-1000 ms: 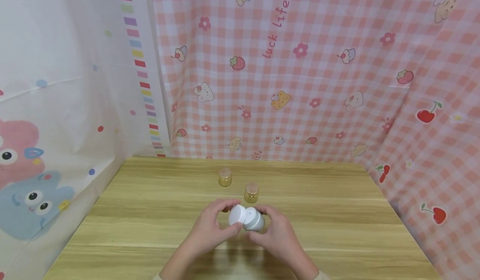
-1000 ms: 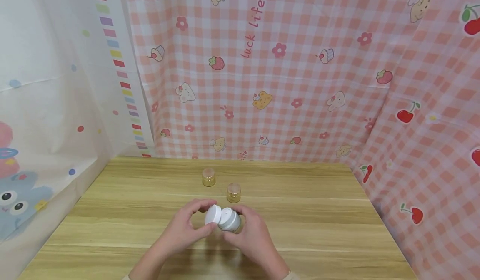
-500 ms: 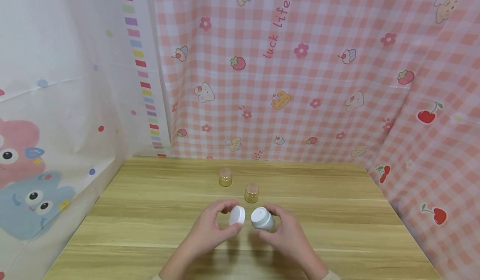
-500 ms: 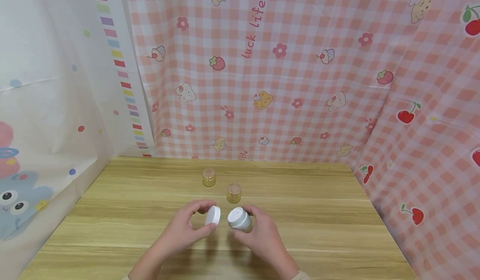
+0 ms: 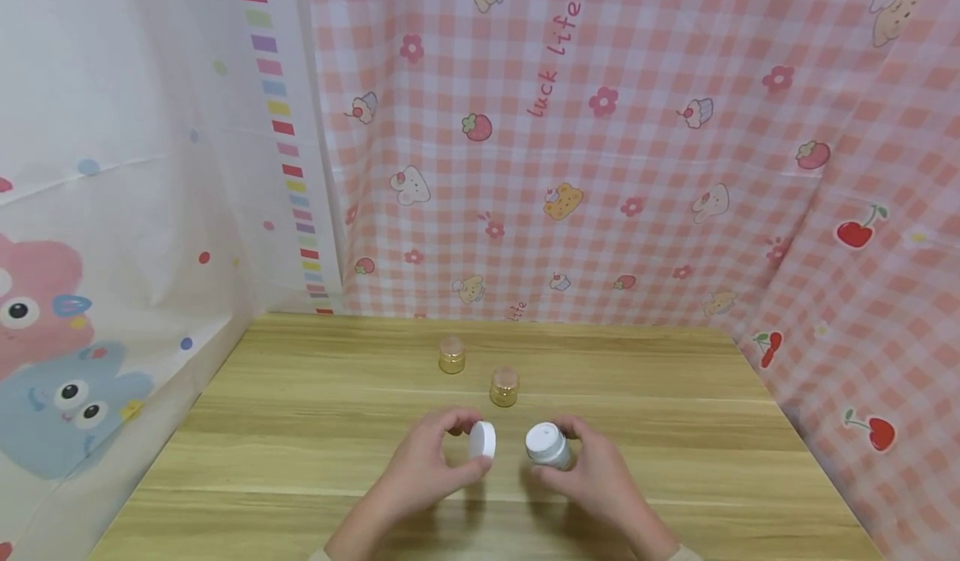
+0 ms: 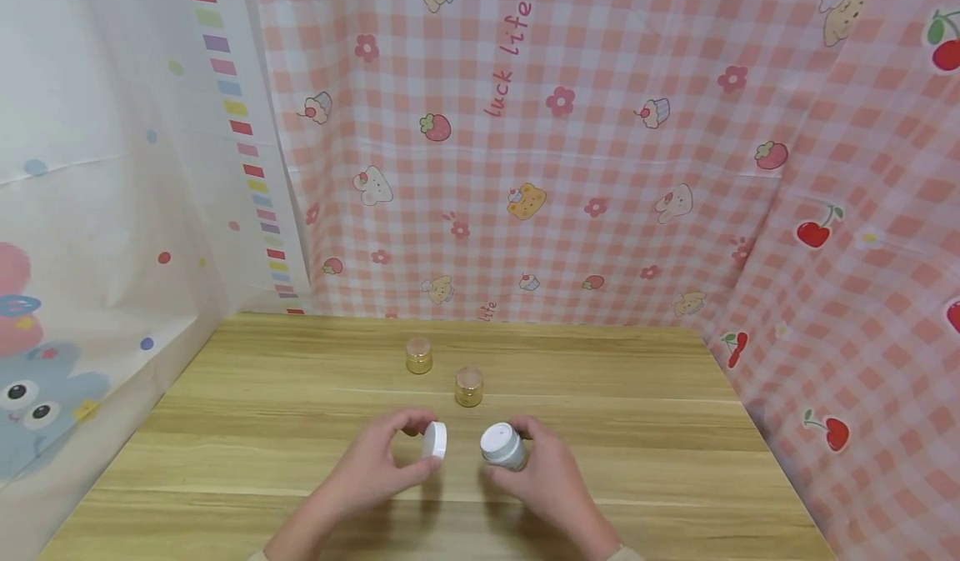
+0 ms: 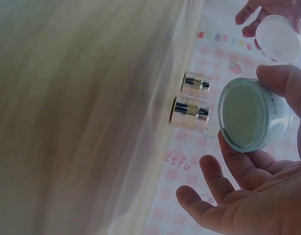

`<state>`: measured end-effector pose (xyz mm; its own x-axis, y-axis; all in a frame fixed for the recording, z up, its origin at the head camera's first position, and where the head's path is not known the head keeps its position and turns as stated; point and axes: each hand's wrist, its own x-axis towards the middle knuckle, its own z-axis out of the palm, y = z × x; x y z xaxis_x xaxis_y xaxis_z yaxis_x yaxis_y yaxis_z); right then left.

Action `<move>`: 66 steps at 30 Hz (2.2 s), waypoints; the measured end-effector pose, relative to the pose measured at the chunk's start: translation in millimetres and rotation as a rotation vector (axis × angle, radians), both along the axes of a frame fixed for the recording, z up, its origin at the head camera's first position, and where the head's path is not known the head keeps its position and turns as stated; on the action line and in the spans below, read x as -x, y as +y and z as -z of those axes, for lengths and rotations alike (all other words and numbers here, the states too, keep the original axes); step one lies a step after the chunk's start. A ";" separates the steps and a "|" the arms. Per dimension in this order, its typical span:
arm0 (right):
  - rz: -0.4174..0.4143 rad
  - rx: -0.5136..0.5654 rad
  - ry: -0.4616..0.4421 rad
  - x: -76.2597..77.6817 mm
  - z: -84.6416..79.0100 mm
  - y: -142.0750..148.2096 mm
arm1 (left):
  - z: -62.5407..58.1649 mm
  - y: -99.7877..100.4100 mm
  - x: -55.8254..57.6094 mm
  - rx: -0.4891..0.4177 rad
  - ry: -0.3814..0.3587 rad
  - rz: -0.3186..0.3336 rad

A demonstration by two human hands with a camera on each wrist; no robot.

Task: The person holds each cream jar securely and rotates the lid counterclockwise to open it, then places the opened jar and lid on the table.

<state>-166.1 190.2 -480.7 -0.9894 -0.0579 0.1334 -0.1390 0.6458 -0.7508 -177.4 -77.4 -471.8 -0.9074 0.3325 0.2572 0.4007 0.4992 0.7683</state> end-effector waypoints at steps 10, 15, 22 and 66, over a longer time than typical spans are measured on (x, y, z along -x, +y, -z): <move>0.045 -0.050 -0.083 2.9 9.4 29.9 | 12.3 7.7 6.3 0.106 0.101 0.054; 0.041 -0.078 -0.090 5.1 11.8 43.9 | 17.0 12.4 11.4 0.187 0.143 0.084; 0.055 -0.093 -0.118 14.7 12.8 64.2 | 20.4 21.0 17.4 0.284 0.160 0.126; 0.095 -0.152 -0.214 73.7 8.5 114.2 | 15.0 98.5 65.8 0.412 0.090 0.132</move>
<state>-239.8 304.4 -489.2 -0.9961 0.0327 -0.0822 0.0784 0.7555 -0.6504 -243.2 21.1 -486.7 -0.8304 0.5352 0.1549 0.5377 0.6966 0.4750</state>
